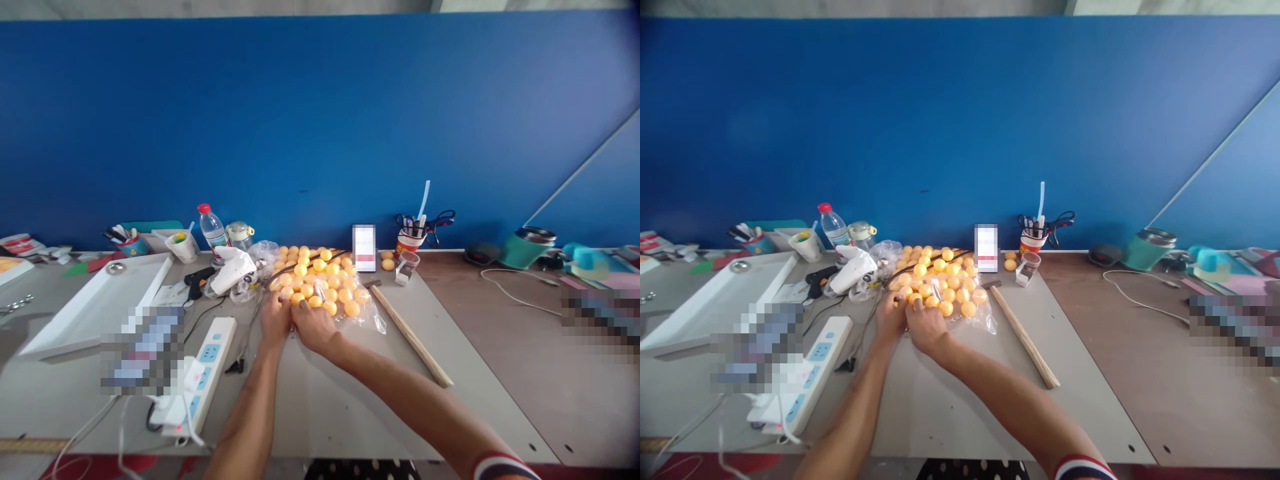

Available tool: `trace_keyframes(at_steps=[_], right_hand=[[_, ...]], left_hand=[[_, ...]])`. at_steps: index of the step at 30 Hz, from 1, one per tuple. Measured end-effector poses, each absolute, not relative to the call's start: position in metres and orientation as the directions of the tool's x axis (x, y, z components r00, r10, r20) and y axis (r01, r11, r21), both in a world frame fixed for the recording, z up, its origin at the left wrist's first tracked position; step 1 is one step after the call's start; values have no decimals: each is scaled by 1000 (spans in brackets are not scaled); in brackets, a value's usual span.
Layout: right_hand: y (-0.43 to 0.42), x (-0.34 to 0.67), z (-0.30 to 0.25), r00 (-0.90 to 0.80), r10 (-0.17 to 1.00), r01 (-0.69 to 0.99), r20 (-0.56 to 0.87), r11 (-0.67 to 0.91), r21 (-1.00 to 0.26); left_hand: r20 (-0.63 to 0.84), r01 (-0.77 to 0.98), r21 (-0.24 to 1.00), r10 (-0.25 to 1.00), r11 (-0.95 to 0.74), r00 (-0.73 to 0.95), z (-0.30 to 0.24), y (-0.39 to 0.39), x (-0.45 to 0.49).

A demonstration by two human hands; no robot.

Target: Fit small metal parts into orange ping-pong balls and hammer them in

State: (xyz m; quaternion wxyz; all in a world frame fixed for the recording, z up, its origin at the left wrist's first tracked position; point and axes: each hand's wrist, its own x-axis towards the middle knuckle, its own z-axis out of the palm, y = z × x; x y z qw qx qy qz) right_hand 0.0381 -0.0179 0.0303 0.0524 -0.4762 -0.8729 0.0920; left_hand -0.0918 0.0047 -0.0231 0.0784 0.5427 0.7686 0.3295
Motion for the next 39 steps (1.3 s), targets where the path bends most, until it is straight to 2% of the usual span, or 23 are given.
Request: trace_keyframes(at_steps=[5,9,12,16,18,22,24,26,28,30,32,35,39], right_hand=[[-17,44,38,-560,827,787,42,547,-285],[6,56,67,-502,831,735,238,555,-389],[46,61,86,-374,855,773,360,501,-388],[100,64,85,-272,931,865,244,347,-363],[111,66,77,-258,934,852,248,341,-396],[82,76,62,-223,874,687,431,455,-567],[53,83,56,-304,858,558,414,512,-653],[24,86,49,-456,819,466,349,554,-690],[4,85,40,-605,742,455,291,621,-638],[-5,78,33,-642,731,552,232,650,-523],[-5,66,29,-596,788,694,153,602,-395],[4,43,29,-540,838,809,82,543,-226],[12,21,33,-509,861,853,16,507,-121]], left_hand=[[240,773,597,872,214,-426,-25,9,-92],[274,790,583,869,190,-412,-25,12,-92],[317,813,560,865,160,-389,-25,11,-91],[272,801,558,864,216,-423,-25,10,-90],[249,796,558,867,236,-432,-25,10,-90],[257,804,552,872,221,-416,-27,10,-91],[270,811,548,874,206,-404,-27,11,-91],[264,809,552,878,202,-399,-27,12,-91],[246,795,572,882,204,-403,-26,12,-91],[237,775,600,881,199,-409,-26,11,-92],[239,765,616,881,187,-407,-25,10,-92],[247,760,629,885,164,-396,-25,7,-93],[241,751,639,885,165,-399,-23,6,-93]])
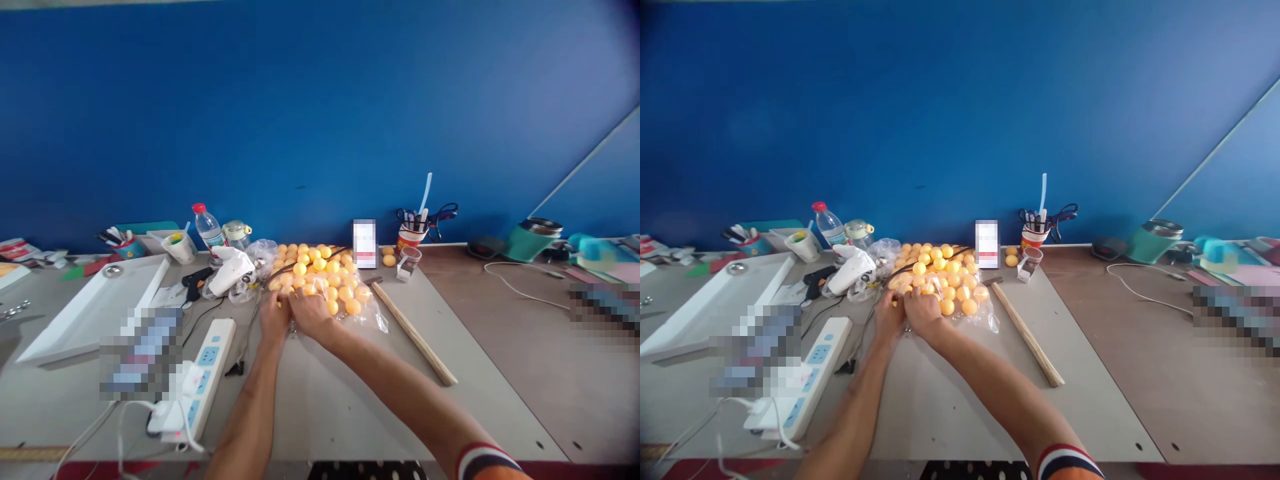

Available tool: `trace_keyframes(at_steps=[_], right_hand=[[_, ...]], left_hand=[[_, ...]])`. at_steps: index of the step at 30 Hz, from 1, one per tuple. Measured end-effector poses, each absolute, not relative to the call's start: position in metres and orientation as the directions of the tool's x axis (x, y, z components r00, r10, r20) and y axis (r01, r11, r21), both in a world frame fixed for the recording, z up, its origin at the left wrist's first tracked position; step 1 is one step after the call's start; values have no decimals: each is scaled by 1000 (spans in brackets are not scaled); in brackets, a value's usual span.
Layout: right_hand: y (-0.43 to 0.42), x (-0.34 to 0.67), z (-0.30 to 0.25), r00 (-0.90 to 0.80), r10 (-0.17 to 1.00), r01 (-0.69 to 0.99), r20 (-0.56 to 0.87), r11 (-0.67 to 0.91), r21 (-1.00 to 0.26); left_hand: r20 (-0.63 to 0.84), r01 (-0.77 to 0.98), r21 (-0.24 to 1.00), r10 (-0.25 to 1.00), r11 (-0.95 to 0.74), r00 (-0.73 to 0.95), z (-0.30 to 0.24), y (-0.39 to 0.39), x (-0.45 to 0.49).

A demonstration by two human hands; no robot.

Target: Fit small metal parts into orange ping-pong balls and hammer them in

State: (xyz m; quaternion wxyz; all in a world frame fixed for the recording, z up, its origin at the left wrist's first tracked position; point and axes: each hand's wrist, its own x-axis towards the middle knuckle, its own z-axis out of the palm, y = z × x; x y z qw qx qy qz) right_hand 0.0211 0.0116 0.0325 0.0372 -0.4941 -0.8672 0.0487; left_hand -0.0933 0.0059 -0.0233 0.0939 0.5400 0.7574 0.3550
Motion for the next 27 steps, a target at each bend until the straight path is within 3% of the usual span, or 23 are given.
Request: trace_keyframes(at_steps=[4,9,13,18,22,25,27], right_hand=[[1,26,39,-530,848,835,6,523,-169],[-3,57,56,-591,800,719,108,583,-378],[35,72,67,-408,841,652,355,540,-532],[73,72,74,-248,894,722,374,427,-545],[54,84,74,-172,842,583,512,505,-636],[21,99,66,-243,874,484,420,485,-729],[1,106,56,-392,858,445,333,493,-747]], left_hand=[[219,754,626,884,198,-413,-22,8,-93],[211,754,615,873,232,-441,-24,12,-92],[297,805,560,860,193,-414,-27,12,-91],[310,808,560,858,183,-410,-28,10,-90],[290,792,582,863,184,-414,-29,11,-91],[317,787,599,858,148,-403,-31,13,-94],[411,790,610,826,66,-386,-32,14,-96]])
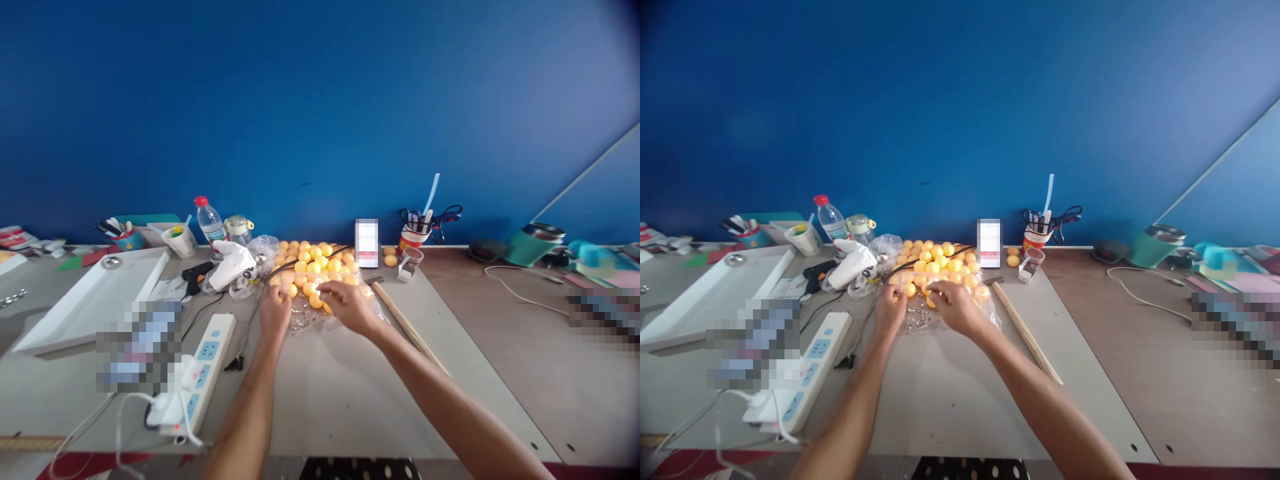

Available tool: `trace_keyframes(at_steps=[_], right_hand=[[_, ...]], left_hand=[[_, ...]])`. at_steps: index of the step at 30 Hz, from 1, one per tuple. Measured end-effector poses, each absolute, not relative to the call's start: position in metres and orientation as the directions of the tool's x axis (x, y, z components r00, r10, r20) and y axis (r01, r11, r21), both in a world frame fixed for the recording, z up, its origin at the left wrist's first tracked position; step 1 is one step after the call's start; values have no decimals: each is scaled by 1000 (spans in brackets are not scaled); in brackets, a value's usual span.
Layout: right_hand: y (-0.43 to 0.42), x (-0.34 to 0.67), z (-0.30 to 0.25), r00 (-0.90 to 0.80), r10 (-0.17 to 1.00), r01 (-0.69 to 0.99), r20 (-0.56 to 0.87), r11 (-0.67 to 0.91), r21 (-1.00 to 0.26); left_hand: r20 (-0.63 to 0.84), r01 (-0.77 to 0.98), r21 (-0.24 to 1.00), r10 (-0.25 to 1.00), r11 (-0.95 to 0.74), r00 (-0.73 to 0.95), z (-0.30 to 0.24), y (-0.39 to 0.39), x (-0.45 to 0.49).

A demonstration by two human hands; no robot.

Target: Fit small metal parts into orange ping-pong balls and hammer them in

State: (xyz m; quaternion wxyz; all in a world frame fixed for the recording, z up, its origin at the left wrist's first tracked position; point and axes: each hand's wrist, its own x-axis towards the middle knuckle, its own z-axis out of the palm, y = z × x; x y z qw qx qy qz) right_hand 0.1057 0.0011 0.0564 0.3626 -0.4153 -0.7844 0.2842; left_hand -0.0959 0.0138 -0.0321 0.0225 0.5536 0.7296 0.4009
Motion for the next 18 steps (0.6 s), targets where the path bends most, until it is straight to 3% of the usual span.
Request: trace_keyframes(at_steps=[4,10,13,18], right_hand=[[-22,108,35,-557,783,524,277,589,-615],[-20,104,26,-387,913,864,130,408,-296],[-13,101,24,-358,932,911,62,363,-195],[-5,98,16,-319,948,941,-2,316,-124]], left_hand=[[616,771,616,707,-159,-347,-29,12,-100],[748,721,594,575,-356,-332,-10,2,-95],[788,707,560,542,-432,-293,-5,-4,-90],[778,659,554,599,-510,-191,-4,-12,-73]])
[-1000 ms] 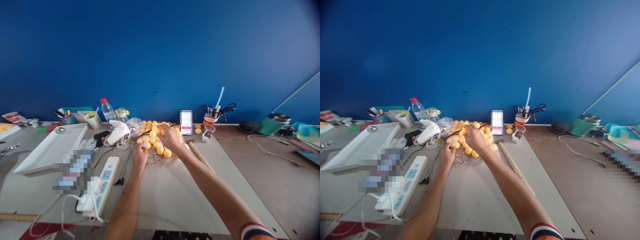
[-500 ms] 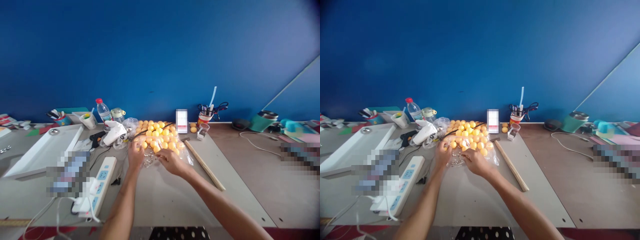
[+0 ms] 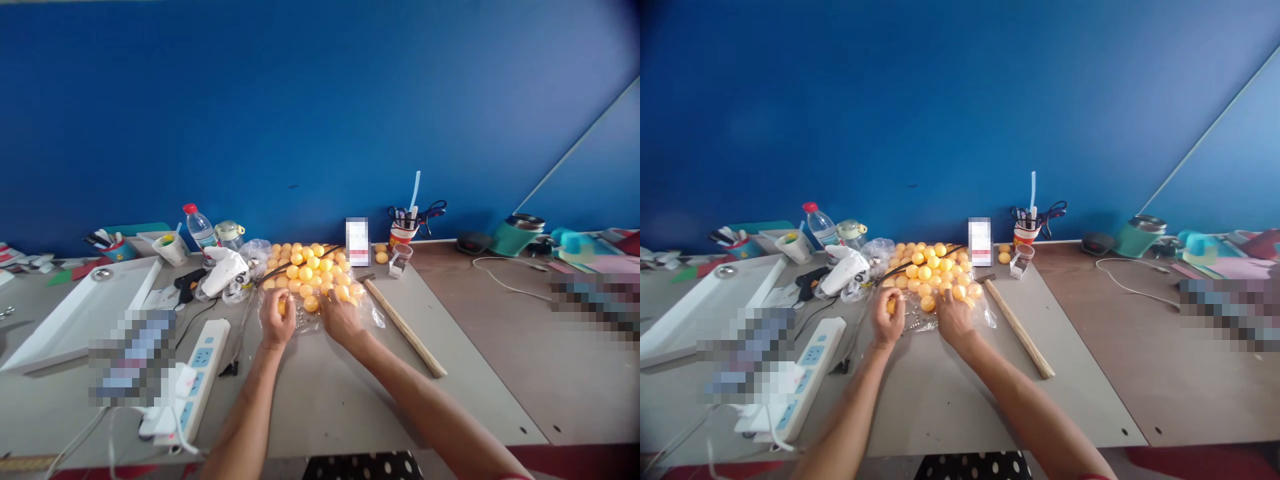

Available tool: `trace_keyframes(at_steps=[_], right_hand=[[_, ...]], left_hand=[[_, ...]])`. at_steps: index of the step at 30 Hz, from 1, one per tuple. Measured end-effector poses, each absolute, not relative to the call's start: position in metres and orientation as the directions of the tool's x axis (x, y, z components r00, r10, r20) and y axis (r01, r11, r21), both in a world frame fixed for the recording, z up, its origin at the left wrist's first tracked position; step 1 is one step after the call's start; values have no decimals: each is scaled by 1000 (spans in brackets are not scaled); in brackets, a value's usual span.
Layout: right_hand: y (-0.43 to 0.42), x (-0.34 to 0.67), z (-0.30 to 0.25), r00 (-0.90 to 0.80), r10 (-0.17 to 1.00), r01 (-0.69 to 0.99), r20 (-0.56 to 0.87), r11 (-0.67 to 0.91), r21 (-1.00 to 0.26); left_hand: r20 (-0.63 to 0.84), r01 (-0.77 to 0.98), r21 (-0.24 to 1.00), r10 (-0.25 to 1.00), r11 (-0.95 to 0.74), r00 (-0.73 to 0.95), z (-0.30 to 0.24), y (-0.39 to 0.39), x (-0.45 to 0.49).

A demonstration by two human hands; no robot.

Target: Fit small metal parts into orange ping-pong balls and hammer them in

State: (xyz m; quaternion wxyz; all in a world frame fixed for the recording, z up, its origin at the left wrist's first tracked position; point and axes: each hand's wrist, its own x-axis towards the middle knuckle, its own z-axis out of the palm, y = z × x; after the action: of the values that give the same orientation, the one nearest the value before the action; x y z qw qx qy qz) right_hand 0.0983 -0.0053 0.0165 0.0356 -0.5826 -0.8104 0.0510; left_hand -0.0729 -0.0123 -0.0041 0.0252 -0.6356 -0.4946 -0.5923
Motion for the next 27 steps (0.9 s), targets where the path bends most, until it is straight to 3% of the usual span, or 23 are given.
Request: trace_keyframes(at_steps=[5,9,12,16,21,23,27], right_hand=[[-10,108,27,-352,934,892,55,353,-284],[5,115,52,-360,890,731,281,456,-508],[34,110,66,-281,898,745,339,427,-513],[65,97,67,-249,939,819,235,334,-467],[44,110,59,-59,878,596,475,413,-689],[21,121,56,-58,908,478,415,390,-787],[-25,129,39,-296,935,324,194,289,-901]], left_hand=[[793,604,484,609,-633,3,1,-20,-52],[793,585,463,606,-666,62,4,-24,-43],[762,600,474,641,-645,88,3,-24,-41],[707,621,506,700,-598,99,1,-23,-42],[674,585,587,738,-559,28,2,-22,-43],[641,548,655,767,-520,-38,3,-22,-45],[543,431,786,828,-444,-137,5,-23,-44]])
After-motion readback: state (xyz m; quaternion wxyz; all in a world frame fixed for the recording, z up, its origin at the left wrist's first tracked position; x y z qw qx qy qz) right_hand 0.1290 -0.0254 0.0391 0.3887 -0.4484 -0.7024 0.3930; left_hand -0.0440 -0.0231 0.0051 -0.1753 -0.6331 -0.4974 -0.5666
